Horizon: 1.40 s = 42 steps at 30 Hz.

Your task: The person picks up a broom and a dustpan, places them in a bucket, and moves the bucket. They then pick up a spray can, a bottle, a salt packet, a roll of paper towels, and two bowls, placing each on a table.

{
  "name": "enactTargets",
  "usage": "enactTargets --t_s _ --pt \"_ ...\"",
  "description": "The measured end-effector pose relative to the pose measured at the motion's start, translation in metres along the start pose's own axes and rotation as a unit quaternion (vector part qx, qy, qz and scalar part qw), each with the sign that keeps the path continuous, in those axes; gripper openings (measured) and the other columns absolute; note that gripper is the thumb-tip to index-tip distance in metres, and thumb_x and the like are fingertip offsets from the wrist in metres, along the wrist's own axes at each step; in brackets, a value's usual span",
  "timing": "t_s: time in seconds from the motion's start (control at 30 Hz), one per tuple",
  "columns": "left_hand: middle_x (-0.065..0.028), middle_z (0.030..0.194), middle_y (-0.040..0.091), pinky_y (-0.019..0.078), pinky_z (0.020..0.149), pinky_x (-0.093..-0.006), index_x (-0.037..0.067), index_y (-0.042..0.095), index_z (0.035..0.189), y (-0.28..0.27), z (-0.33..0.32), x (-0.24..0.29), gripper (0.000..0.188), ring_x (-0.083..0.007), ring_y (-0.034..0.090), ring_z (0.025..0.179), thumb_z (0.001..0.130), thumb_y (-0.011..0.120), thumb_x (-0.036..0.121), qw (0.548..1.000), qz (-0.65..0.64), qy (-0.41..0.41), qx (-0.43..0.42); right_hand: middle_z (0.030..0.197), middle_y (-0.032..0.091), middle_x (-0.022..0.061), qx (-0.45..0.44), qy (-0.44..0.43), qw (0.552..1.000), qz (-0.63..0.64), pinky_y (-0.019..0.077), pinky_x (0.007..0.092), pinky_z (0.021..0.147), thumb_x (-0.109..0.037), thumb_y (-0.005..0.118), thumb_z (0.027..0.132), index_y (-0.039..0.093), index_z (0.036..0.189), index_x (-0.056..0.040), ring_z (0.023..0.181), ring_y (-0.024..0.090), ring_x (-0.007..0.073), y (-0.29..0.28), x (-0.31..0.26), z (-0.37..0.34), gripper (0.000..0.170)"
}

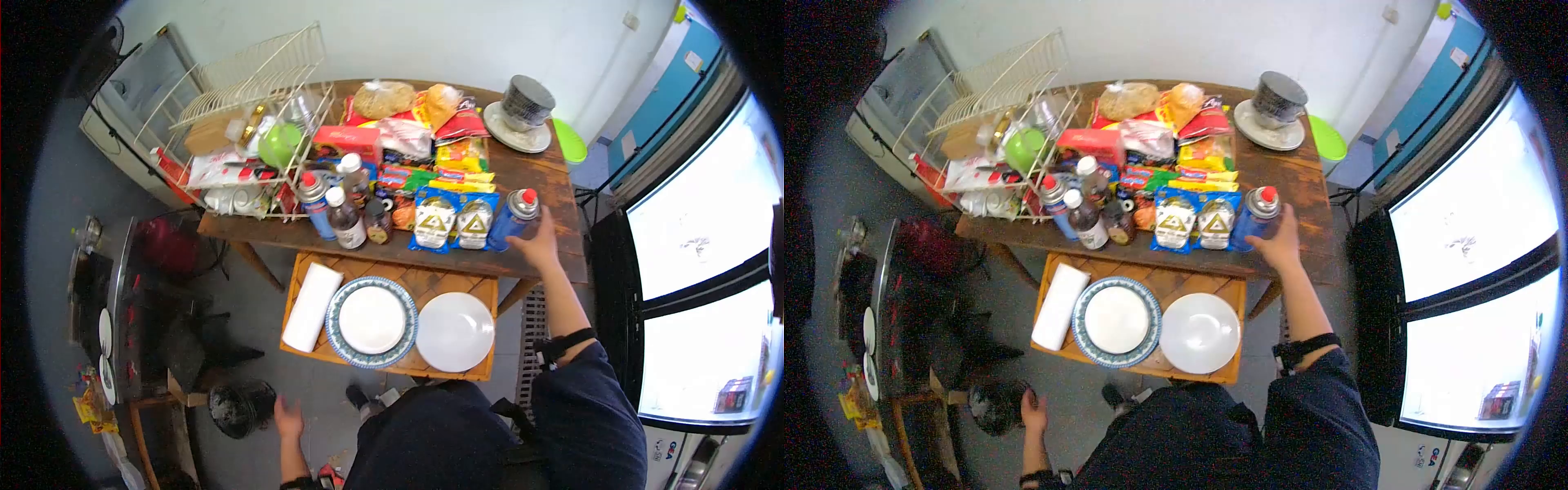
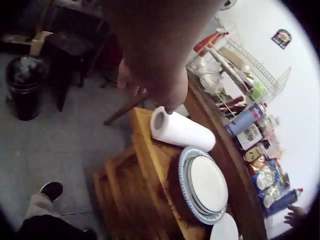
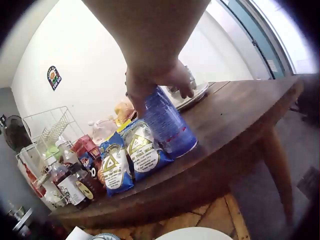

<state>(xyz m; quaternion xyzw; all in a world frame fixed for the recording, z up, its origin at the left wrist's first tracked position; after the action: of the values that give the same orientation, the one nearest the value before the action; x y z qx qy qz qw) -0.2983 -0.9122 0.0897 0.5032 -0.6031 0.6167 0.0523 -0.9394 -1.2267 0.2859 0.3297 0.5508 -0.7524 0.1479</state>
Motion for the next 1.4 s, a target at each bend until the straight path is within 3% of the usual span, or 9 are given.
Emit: enactTargets --t_s 0.23,0.53,0.83,1.0,1.07,1.2,1.3,1.33,1.4 --pt "-0.019 0.11 0.042 0.0331 0.086 -0.0373 0.0 0.038 0.111 0.036 0.087 0.18 0.067 -0.0308 0.038 0.105 0.058 0.068 0.029 0.977 0.104 0.169 -0.073 0.114 0.032 0.0175 0.137 0.051 0.989 -0.002 0.0355 0.0342 0.083 -0.019 0.07 0.057 0.02 0.122 -0.0033 0.098 0.041 0.0267 -0.035 0.031 -0.116 0.084" --pt "-0.0146 0.097 0.053 0.0426 0.075 -0.0354 0.003 0.044 0.103 0.106 0.155 0.139 0.066 -0.0279 0.052 0.089 0.047 0.072 0.025 0.945 0.205 0.128 -0.221 0.111 0.038 0.0142 0.192 0.295 0.936 0.003 0.0419 0.0319 0.071 -0.014 0.069 0.06 0.021 0.123 -0.0063 0.085 0.048 0.0214 -0.067 0.041 -0.339 0.079" --pt "-0.0155 0.082 0.057 0.0447 0.064 -0.0329 -0.008 0.051 0.087 0.066 0.18 0.122 0.041 -0.0235 0.057 0.073 0.055 0.066 0.011 0.953 -0.081 0.008 -0.291 0.101 0.046 0.0105 0.2 0.224 0.951 0.078 0.0446 0.0271 0.064 -0.011 0.067 0.062 0.033 0.117 -0.0044 0.078 0.051 0.0151 -0.064 -0.028 -0.358 0.065" --pt "-0.0157 0.095 0.052 0.043 0.073 -0.0329 -0.008 0.042 0.104 0.025 0.107 0.201 0.053 -0.0254 0.053 0.085 0.058 0.055 0.015 0.818 -0.324 0.007 -0.476 0.1 0.047 0.0083 0.004 0.127 0.95 0.284 0.0441 0.0253 0.069 -0.005 0.057 0.07 0.035 0.113 -0.0026 0.083 0.051 0.013 0.021 -0.112 -0.287 0.048" --pt "-0.0183 0.107 0.045 0.04 0.081 -0.0379 -0.005 0.03 0.116 0.016 0.053 0.254 0.074 -0.0301 0.048 0.094 0.052 0.055 0.022 0.659 -0.454 0.039 -0.598 0.103 0.048 0.0109 -0.098 0.023 0.897 0.429 0.0405 0.0306 0.077 -0.024 0.052 0.078 0.031 0.117 -0.0033 0.093 0.048 0.0182 0.093 -0.165 -0.249 0.049" --pt "-0.0206 0.113 0.041 0.0375 0.084 -0.0429 -0.003 0.025 0.12 -0.004 -0.007 0.322 0.08 -0.0332 0.045 0.099 0.049 0.054 0.021 0.421 -0.634 0.066 -0.646 0.115 0.041 0.0096 -0.286 0.168 0.696 0.637 0.0307 0.0354 0.087 -0.05 0.029 0.081 0.028 0.122 -0.0081 0.105 0.039 0.0195 0.156 -0.233 -0.252 0.059" --pt "-0.0208 0.115 0.039 0.0373 0.084 -0.0438 -0.001 0.024 0.121 0.007 -0.027 0.336 0.079 -0.0329 0.045 0.099 0.051 0.053 0.019 0.382 -0.582 0.071 -0.715 0.12 0.037 0.0087 -0.321 0.131 0.599 0.722 0.0278 0.0366 0.09 -0.05 0.024 0.082 0.027 0.123 -0.0101 0.11 0.035 0.0208 0.152 -0.272 -0.26 0.058" --pt "-0.0197 0.117 0.036 0.0363 0.086 -0.041 -0.002 0.021 0.121 0.029 -0.012 0.326 0.077 -0.0318 0.042 0.103 0.058 0.052 0.028 0.524 -0.473 0.104 -0.701 0.12 0.037 0.0091 -0.312 0.12 0.579 0.744 0.0278 0.0351 0.091 -0.048 0.024 0.083 0.027 0.123 -0.0086 0.11 0.036 0.0207 0.143 -0.277 -0.257 0.056" --pt "-0.0175 0.108 0.045 0.0407 0.081 -0.0366 -0.003 0.029 0.117 0.051 -0.014 0.312 0.068 -0.0282 0.048 0.095 0.056 0.055 0.016 0.608 -0.468 0.006 -0.642 0.12 0.037 0.01 -0.273 0.146 0.6 0.738 0.0284 0.033 0.09 -0.044 0.025 0.084 0.027 0.122 -0.0055 0.108 0.038 0.0205 0.129 -0.269 -0.254 0.054"
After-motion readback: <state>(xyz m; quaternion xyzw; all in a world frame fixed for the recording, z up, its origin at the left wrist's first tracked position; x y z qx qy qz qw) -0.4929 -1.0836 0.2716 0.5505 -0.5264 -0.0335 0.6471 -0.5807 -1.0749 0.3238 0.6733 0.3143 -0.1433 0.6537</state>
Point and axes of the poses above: each hand's wrist, its own z-axis towards the middle knuckle, its own y-axis out of the palm, x = y × z, the point moved 10 cm from there along z, towards the middle knuckle
